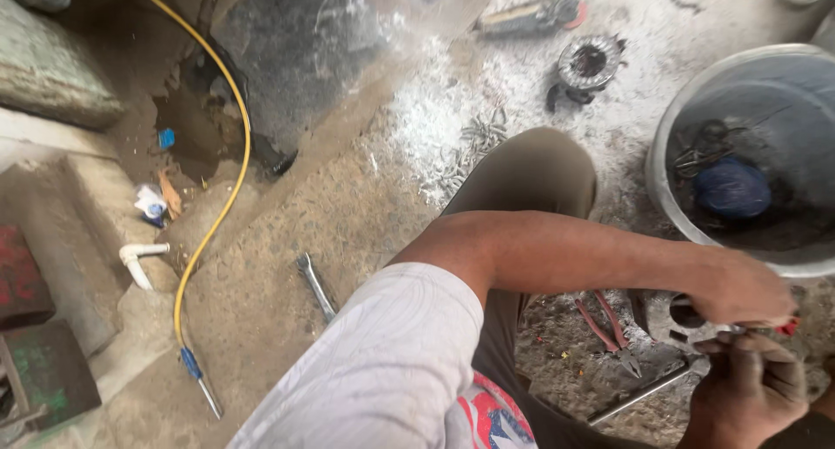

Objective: The person sits on the floor and uses a hammer and pliers to shape and adjust small metal pieces on a metal block. They repeatedly pick up parts, strike them, and inspect the results.

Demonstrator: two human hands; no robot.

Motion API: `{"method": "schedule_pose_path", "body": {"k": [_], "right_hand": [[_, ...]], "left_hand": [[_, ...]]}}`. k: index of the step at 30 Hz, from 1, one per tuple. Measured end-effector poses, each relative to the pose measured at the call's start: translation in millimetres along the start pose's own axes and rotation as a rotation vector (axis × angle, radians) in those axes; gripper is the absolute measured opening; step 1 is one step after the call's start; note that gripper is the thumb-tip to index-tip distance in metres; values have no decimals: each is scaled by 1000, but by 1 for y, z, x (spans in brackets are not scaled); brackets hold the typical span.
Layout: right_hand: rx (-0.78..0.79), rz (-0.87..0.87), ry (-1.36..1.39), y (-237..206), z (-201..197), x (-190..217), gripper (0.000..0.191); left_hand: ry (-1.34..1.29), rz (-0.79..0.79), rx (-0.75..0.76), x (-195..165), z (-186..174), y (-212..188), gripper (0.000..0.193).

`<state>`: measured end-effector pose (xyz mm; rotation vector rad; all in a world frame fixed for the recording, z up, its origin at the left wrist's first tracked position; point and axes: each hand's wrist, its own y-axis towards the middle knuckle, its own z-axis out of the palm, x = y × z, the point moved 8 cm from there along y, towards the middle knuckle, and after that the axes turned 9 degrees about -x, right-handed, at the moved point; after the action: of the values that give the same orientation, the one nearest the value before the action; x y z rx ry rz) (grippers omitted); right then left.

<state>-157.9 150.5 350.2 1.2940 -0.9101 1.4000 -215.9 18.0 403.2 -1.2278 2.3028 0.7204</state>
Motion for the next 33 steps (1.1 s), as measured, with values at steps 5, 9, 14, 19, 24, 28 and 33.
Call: {"method": "schedule_pose_path", "body": {"k": [5, 9, 14, 19, 24, 28, 33], "right_hand": [[28, 12, -541, 24, -2, -57, 5], [94, 56, -685, 46, -9, -91, 4], [286, -110, -862, 60, -1, -117, 10], [212, -77, -1020, 58, -9, -144, 11], [172, -62, -788, 53, -13, -142, 6], [92, 104, -740, 61, -28, -138, 8], [-86, 186, -1249, 78, -58, -115, 32]], "left_hand": [[192, -61, 37, 45, 10, 25, 12], [256, -98, 116, 67, 18, 39, 13], [281, -118, 154, 81, 26, 36, 15], [353, -167, 133, 103, 28, 33, 17], [450, -195, 117, 116, 24, 36, 20], [533, -193, 42, 111, 13, 40, 23], [562, -102, -85, 92, 0, 44, 27]]}}
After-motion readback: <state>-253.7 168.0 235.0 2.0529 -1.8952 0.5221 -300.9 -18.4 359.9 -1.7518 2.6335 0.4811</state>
